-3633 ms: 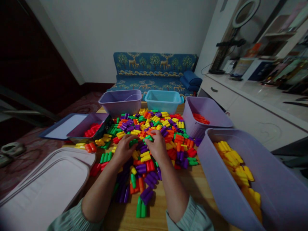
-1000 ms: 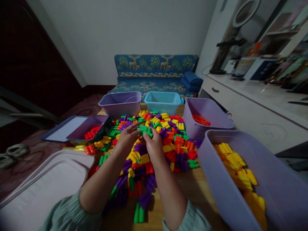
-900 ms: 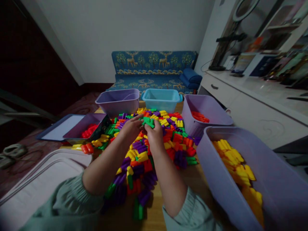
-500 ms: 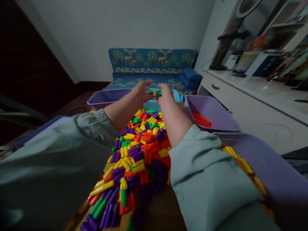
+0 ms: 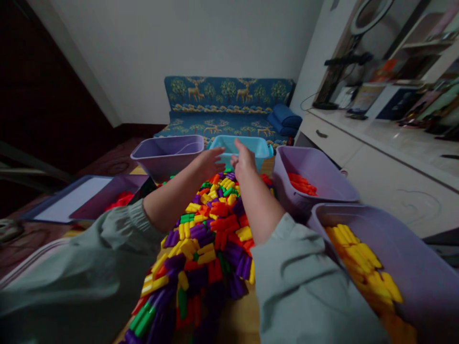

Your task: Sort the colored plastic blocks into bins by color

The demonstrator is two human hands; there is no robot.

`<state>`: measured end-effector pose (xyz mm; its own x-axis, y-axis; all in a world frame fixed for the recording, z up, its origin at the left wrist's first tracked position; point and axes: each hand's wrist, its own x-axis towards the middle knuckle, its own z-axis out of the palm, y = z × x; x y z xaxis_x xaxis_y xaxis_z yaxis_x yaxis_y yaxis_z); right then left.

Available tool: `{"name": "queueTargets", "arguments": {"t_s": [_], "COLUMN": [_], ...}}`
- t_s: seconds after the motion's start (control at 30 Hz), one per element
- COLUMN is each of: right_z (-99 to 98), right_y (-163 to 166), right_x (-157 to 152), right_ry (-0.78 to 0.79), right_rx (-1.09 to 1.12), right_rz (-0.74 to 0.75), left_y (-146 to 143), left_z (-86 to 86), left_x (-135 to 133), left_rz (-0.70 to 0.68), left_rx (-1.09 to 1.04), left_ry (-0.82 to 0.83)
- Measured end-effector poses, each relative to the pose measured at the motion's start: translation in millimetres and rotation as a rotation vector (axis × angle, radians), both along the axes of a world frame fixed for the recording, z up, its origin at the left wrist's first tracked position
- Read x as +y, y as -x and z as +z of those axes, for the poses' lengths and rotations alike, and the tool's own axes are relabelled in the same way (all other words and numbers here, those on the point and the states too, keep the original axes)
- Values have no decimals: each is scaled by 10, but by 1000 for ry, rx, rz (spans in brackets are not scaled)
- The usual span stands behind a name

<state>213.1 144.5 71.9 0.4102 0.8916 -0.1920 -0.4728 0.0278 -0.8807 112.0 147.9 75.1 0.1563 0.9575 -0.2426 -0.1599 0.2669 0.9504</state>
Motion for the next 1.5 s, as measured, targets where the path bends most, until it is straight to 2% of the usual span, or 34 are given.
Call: {"name": "queueTargets", "arguments": {"t_s": [0.1, 0.2, 0.27, 0.33, 0.37, 0.43, 0.53, 0.63, 0.8, 0.97, 1.1, 1.23, 1.3, 1.4, 1.5], "right_z": [-202, -466, -614, -695, -704, -664, -534, -458, -542, -621, -744, -976, -1062, -1088, -1018], "right_y": [84, 135, 155, 164, 164, 152, 119, 131, 378, 626, 666, 701, 715, 708, 684], "right_x": [-447, -898, -1151, -1364, -1457, -1617, -1788, -1875, -1915, -1930, -1856, -1747, -1709, -1678, -1668], "right_ry": [-74, -174, -188, -142, -110, -38, 67, 132, 106, 72, 11, -56, -50, -56, -79], "right_rx": [-225, -486, -608, -721, -794, -990, -1311, -1513, -1649, -1621, -1369, -890, -717, -609, -555], "right_rz": [89, 168, 196, 244, 279, 390, 626, 803, 852, 793, 697, 714, 704, 611, 517], "left_y": [265, 603, 830, 1036, 1128, 1285, 1439, 1476, 1327, 1161, 1141, 1159, 1167, 1169, 1155], "left_z": [-165, -380, -503, -579, -596, -597, -567, -577, -664, -704, -768, -887, -932, -947, -926], "left_x": [-403, -835, -1096, -1313, -1401, -1527, -1609, -1625, -1669, -1726, -1681, -1573, -1530, -1498, -1488], "left_rz": [-57, -107, -65, -18, -11, -96, -298, -391, -467, -407, -326, -256, -209, -88, 10], "left_rx": [26, 181, 411, 727, 852, 1006, 1154, 1264, 1292, 1366, 1334, 1138, 1037, 843, 543], "left_ry": [-85, -285, -388, -452, -459, -452, -403, -370, -450, -487, -482, -488, -499, -476, -374]}}
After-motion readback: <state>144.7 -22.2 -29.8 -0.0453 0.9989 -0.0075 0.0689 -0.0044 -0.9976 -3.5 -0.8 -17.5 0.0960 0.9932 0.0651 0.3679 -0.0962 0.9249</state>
